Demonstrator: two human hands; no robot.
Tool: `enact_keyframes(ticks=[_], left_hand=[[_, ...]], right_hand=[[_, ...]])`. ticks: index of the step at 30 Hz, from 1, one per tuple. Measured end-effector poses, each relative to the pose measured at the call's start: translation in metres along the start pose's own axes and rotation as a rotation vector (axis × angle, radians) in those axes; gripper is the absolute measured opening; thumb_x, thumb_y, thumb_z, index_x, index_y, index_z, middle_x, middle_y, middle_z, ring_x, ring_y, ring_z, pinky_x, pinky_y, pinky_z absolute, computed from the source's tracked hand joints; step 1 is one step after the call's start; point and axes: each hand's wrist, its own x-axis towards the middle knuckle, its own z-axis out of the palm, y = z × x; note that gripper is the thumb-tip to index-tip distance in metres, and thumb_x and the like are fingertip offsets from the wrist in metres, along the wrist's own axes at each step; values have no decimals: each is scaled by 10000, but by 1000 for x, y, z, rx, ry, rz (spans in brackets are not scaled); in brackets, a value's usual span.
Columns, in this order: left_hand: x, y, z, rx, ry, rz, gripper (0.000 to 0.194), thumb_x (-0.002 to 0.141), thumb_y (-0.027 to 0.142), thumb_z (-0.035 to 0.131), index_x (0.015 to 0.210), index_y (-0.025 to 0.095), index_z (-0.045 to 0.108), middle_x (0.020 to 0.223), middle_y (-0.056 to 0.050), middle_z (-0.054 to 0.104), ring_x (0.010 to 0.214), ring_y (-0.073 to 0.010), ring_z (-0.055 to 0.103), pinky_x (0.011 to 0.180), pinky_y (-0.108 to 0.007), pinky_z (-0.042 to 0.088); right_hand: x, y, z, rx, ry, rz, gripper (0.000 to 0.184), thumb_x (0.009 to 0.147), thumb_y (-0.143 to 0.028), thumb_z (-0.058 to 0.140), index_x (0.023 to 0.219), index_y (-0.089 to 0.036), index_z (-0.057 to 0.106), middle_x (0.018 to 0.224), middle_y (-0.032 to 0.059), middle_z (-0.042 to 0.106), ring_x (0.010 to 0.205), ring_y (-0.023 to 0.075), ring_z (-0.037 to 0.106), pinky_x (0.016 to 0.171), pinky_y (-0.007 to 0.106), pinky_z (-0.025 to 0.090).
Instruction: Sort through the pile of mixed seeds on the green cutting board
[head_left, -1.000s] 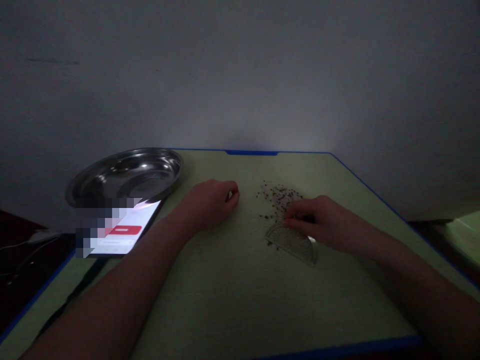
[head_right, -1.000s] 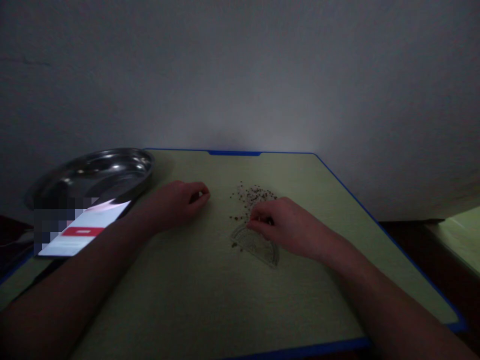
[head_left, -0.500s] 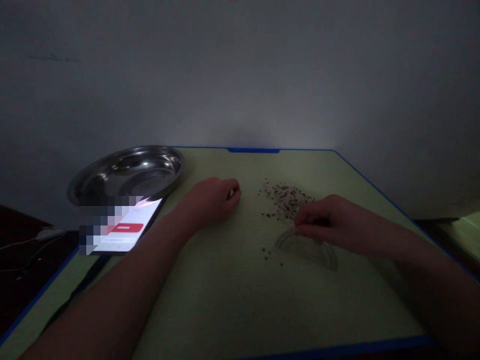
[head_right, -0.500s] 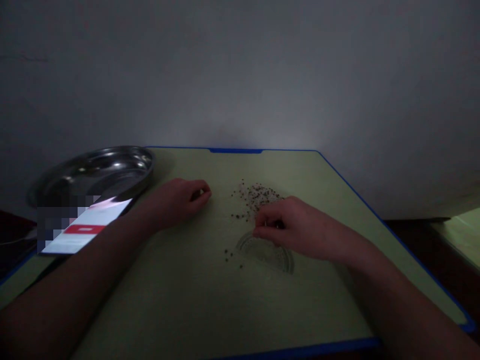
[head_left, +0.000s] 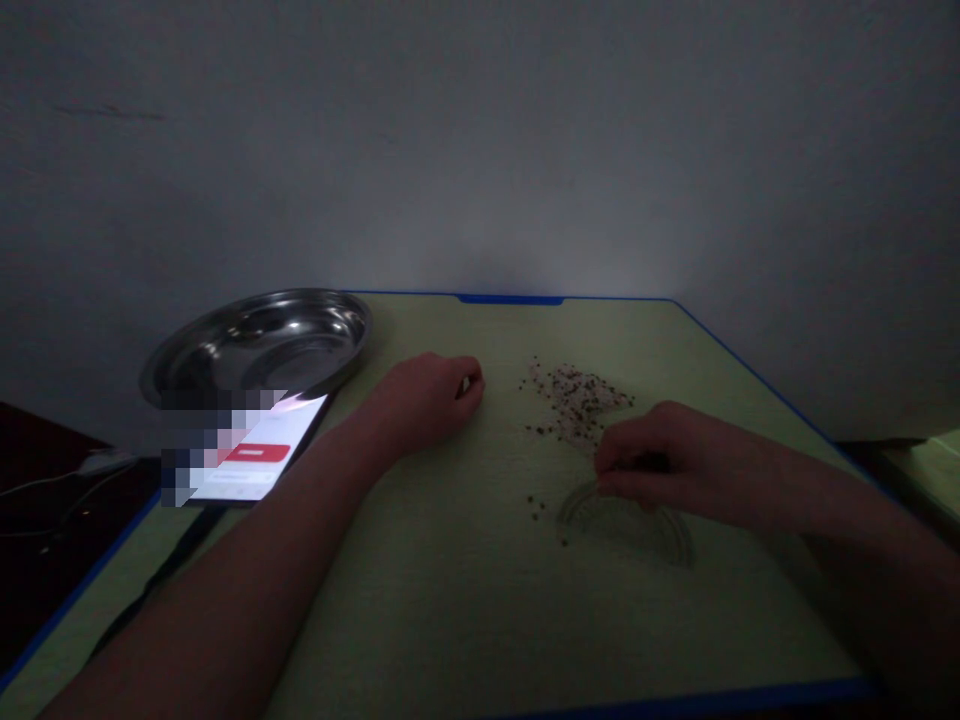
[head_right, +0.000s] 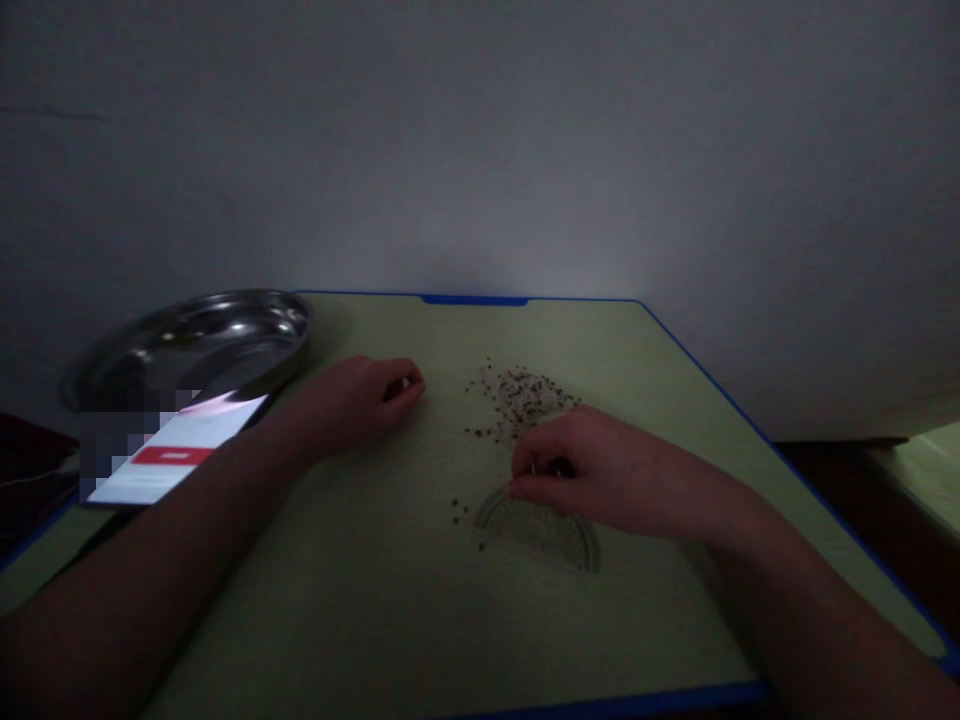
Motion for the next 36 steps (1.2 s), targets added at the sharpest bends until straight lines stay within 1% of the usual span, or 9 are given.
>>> enact_keyframes(ticks=[3, 9, 17, 22, 26, 28, 33, 34, 36], left_hand=[[0, 0, 1, -1, 0, -10, 314, 892, 369, 410, 936, 197, 670, 758, -52, 693, 600, -136, 564, 551, -265, 333], [0, 1, 0, -11, -6, -5, 318, 888, 367, 410, 944, 197, 673, 756, -53, 689, 602, -148, 568, 557, -272, 343], [-2, 1, -2, -4, -9, -3, 315, 891, 370, 408, 930, 196, 667, 749, -52, 684, 598, -142, 560, 555, -271, 332], [-1, 0, 0, -10, -8, -3, 322, 895, 375, 405, 935, 195, 669, 760, -56, 694, 596, -142, 564, 554, -272, 337], [0, 1, 0, 0, -7, -4, 326, 895, 376, 401, 931, 196, 670, 770, -56, 698, 606, -140, 570, 552, -268, 336], [0, 1, 0, 4, -4, -1, 327, 894, 375, 399, 932, 195, 670, 770, -56, 697, 603, -138, 568, 551, -266, 335], [0, 0, -1, 2, -8, 11, 323, 892, 367, 400, 922, 189, 668, 744, -55, 692, 572, -135, 555, 544, -267, 335], [0, 0, -1, 3, -9, 10, 324, 891, 366, 401, 925, 188, 668, 744, -55, 693, 571, -136, 555, 544, -267, 336], [0, 1, -2, 4, -13, 6, 322, 888, 365, 405, 936, 188, 670, 753, -57, 697, 579, -138, 563, 548, -267, 342]], right_hand=[[1, -2, 2, -2, 57, 15, 244, 863, -387, 569, 718, -208, 649, 581, -30, 567, 525, 107, 480, 475, 240, 338], [3, -1, 8, -63, 33, 16, 246, 872, -366, 555, 700, -213, 642, 557, -44, 561, 495, 97, 466, 450, 235, 315], [0, 6, -2, 15, 87, 77, 245, 854, -379, 568, 693, -205, 626, 543, -35, 557, 505, 108, 480, 469, 241, 333], [3, 5, 1, 16, 32, 70, 242, 851, -378, 568, 687, -207, 618, 552, -34, 562, 504, 107, 471, 461, 241, 323], [0, 11, -6, 23, 61, 94, 251, 851, -385, 568, 679, -206, 608, 567, -29, 557, 519, 114, 481, 476, 248, 333], [-4, 12, -10, 57, 27, 92, 247, 849, -388, 574, 685, -207, 607, 579, -31, 549, 530, 115, 479, 485, 248, 341], [-7, 9, -8, 37, -178, 15, 200, 855, -305, 568, 692, -195, 609, 609, -33, 544, 556, 111, 483, 490, 239, 343], [-6, 9, -8, 8, -184, 1, 195, 860, -295, 562, 702, -194, 615, 622, -31, 555, 567, 113, 493, 500, 240, 350], [-4, 13, -8, -54, -133, -2, 199, 872, -305, 549, 723, -196, 623, 639, -28, 570, 582, 116, 504, 516, 244, 359]])
